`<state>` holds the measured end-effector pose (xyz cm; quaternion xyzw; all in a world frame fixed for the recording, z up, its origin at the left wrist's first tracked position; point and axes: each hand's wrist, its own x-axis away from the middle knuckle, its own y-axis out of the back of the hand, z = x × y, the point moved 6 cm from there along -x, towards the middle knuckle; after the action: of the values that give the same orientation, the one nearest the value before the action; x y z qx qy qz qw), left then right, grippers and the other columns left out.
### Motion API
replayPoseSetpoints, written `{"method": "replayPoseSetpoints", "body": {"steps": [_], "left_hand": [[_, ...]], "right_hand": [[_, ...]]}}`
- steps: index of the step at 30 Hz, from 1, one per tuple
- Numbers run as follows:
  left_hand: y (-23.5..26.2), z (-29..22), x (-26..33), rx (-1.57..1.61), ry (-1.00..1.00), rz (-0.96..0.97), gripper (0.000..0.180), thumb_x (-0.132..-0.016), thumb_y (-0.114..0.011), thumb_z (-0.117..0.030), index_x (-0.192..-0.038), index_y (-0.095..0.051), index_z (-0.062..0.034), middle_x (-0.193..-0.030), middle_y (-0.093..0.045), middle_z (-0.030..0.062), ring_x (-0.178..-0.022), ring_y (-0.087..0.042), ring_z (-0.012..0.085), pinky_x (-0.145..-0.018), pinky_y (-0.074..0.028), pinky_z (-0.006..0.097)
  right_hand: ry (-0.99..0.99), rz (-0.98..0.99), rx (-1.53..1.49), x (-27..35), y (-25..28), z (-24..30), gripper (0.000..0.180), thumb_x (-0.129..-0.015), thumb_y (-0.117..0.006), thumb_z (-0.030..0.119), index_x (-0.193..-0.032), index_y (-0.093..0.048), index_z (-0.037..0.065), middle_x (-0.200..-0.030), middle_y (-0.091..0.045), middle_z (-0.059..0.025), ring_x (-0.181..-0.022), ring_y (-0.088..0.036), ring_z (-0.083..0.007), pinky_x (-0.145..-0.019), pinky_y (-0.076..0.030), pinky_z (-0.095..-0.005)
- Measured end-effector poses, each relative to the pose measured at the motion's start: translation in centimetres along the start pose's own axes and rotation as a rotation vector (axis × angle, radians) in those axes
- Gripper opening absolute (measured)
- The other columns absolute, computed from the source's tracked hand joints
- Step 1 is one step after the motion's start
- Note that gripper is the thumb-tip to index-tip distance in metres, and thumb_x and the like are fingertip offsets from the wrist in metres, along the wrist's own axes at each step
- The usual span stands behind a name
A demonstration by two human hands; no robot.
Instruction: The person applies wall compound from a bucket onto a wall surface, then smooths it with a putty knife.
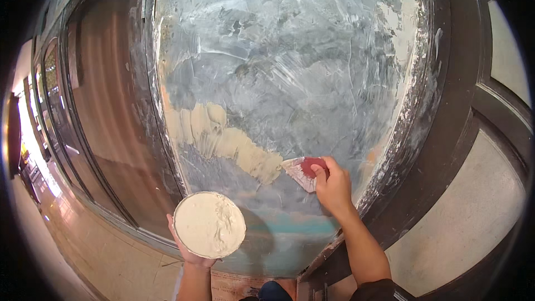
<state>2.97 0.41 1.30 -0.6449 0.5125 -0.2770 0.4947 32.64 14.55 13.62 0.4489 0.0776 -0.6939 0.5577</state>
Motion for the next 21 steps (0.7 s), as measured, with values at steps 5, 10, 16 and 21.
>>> {"method": "replayPoseSetpoints", "body": {"steps": [5,10,16,21], "left_hand": [[-0.5,-0.1,0.2,-0.006,0.011,0.051,0.086,-0.097,-0.035,-0.077,-0.146,-0.052,-0.0082,-0.144,-0.057,0.0142,-0.126,-0.059,0.0361,-0.106,-0.051,0.052],[0.1,-0.2,0.5,0.020,-0.017,-0.031,0.086,-0.097,-0.036,-0.077,-0.145,-0.052,-0.0079,-0.143,-0.058,0.0141,-0.126,-0.060,0.0362,-0.104,-0.052,0.053],[-0.9,0.0,0.7,0.044,0.032,0.036,0.086,-0.097,-0.036,-0.078,-0.145,-0.052,-0.0084,-0.144,-0.057,0.0142,-0.126,-0.060,0.0366,-0.104,-0.052,0.054],[-0.6,-0.3,1.2,0.020,0.014,0.028,0.086,-0.097,-0.036,-0.077,-0.146,-0.052,-0.0083,-0.143,-0.058,0.0144,-0.126,-0.059,0.0374,-0.106,-0.051,0.054]], "right_hand": [[0.063,0.017,0.117,1.2,-1.2,-0.2,0.022,-0.094,-0.071,0.018,-0.108,-0.068,0.001,-0.089,-0.073,-0.0224,-0.083,-0.071,-0.0432,-0.072,-0.054,-0.0477],[0.031,-0.027,-0.029,-0.1,0.0,-0.1,0.021,-0.094,-0.071,0.017,-0.106,-0.068,0.000,-0.089,-0.074,-0.0202,-0.082,-0.071,-0.0414,-0.071,-0.054,-0.0447],[0.056,0.044,0.031,1.4,-1.5,-0.7,0.021,-0.094,-0.071,0.019,-0.107,-0.069,0.003,-0.089,-0.073,-0.0209,-0.082,-0.070,-0.0434,-0.070,-0.054,-0.0441],[0.050,-0.038,0.030,0.0,-0.3,0.2,0.020,-0.096,-0.070,0.019,-0.105,-0.068,0.001,-0.088,-0.073,-0.0209,-0.082,-0.071,-0.0413,-0.069,-0.054,-0.0434]]}}
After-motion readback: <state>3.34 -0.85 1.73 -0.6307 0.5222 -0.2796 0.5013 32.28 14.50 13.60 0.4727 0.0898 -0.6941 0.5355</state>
